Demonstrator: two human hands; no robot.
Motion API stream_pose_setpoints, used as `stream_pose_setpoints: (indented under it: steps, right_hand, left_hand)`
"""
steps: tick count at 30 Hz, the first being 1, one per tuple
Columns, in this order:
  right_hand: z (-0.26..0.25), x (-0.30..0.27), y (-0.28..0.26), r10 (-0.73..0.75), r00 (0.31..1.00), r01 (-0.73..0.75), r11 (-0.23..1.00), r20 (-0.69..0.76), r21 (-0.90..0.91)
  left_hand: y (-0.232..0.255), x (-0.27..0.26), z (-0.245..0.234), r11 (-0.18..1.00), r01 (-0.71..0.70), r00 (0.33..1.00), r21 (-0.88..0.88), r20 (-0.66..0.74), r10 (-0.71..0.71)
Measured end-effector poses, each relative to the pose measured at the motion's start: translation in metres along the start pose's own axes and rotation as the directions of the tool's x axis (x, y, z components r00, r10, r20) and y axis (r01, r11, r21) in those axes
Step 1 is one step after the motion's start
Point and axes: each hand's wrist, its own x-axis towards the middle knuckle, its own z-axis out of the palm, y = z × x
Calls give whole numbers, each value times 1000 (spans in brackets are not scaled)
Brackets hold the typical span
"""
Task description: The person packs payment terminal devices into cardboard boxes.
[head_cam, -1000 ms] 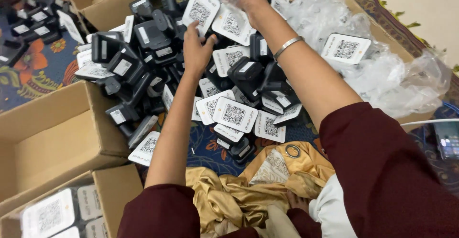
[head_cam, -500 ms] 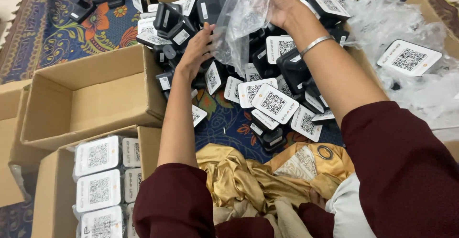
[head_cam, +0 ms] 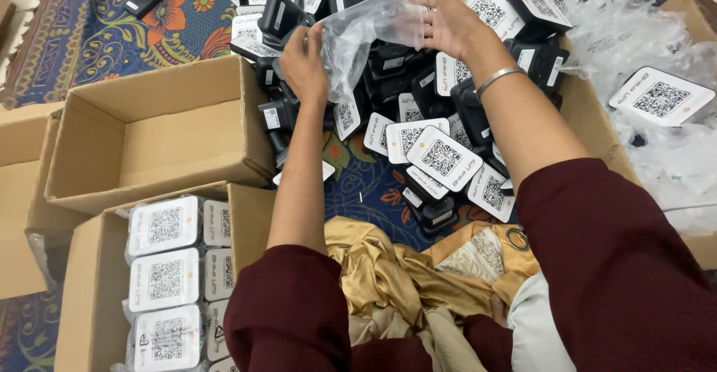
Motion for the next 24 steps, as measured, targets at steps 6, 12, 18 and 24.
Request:
stream_pose_setpoints:
  steps: [6, 12, 18, 24]
  right_hand:
    - [-29, 50, 29, -83, 995, 98, 901, 54, -422]
    - [-26, 54, 40, -301, 954, 241, 784, -11, -572]
    - [-17, 51, 47, -610, 788, 363, 567, -81, -740]
    - [-5, 39, 45, -719, 694, 527, 535, -29, -660]
  left_hand:
    - [-3, 5, -27, 991, 35, 999, 132, -40, -30]
    - [-38, 15, -22, 988, -98, 988, 117, -103, 111]
    - [-113, 23, 18, 556, 494, 829, -669, 168, -534]
    - [-87, 7, 14, 408, 840, 538, -358, 450, -712]
